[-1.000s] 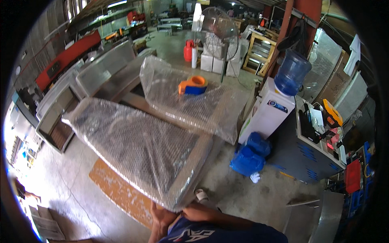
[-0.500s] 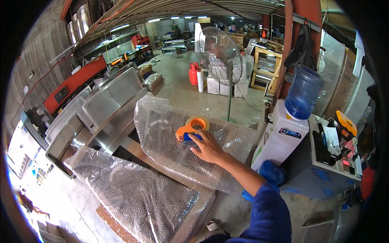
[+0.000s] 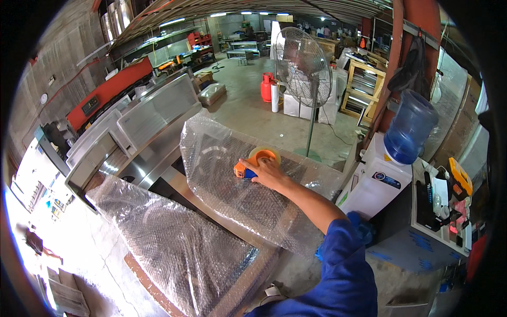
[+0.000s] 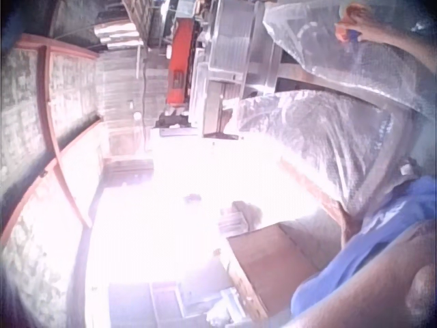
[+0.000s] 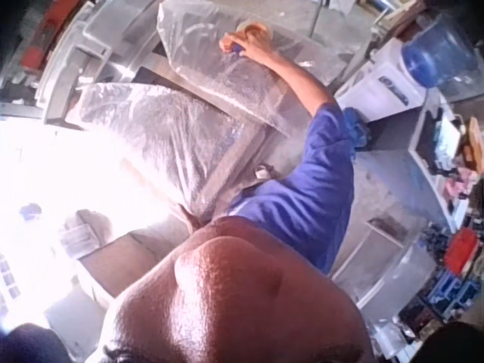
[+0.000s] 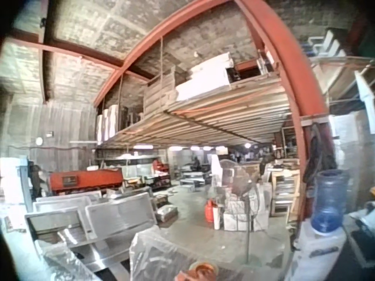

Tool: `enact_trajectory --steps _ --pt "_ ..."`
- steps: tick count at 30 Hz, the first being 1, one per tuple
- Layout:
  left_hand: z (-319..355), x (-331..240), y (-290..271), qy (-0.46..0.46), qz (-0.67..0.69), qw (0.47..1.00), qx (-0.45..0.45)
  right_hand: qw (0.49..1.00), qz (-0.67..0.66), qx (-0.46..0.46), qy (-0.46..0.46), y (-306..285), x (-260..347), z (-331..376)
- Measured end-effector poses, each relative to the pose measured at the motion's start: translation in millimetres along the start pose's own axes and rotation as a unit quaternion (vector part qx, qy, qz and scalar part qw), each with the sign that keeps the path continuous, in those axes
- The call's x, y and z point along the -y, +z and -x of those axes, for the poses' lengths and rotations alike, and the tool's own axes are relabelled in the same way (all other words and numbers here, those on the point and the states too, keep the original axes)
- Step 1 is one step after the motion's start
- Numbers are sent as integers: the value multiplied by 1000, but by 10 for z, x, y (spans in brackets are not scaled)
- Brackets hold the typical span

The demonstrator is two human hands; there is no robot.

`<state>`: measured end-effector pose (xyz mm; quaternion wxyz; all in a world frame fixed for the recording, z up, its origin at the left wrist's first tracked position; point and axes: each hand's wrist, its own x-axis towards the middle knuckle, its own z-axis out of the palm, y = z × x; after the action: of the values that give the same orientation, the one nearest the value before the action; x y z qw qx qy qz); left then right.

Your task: The person wraps a stainless steel gas stove with bubble wrap and secures it with packing tape. They also cut a piece of cardboard and place it under the wrapped stove.

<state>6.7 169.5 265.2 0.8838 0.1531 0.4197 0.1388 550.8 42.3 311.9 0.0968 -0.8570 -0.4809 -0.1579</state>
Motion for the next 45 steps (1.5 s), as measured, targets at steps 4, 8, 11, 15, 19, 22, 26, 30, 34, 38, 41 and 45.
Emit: enact_trajectory --steps 4,8,11,15,19,22,26,30,34,38,41,45 --pt "144 125 -218 12 12 1000 4 996 -79 -38 11 -353 145 24" --pt "349 390 -666 47 -15 999 22 936 -290 -183 81 -862 305 320" --pt "222 448 -777 101 -130 986 14 894 -374 -181 170 -1583 677 1020" --pt "398 405 -465 68 -92 991 66 765 -560 -252 193 -1953 1364 2286" --pt "417 354 -434 31 -54 981 185 442 -795 -130 394 -1724 2094 3909" --pt "365 333 -490 9 -77 977 198 277 -784 -127 541 -976 2899 4597" --pt "401 294 -441 12 -129 976 173 56 -830 -70 550 -248 3736 4799" --pt "443 326 -387 15 -134 975 175 3 -920 -34 389 477 4145 4988" --pt "395 300 -429 4 -135 974 180 -4 -914 -27 405 553 4272 4759" --pt "357 296 -446 8 -127 981 144 -45 -918 -21 392 669 4357 4646" --pt "351 296 -451 20 -133 985 111 -88 -921 -6 380 821 4402 4660" --pt "431 325 -388 13 -122 988 94 -92 -930 47 353 1174 4400 4713"
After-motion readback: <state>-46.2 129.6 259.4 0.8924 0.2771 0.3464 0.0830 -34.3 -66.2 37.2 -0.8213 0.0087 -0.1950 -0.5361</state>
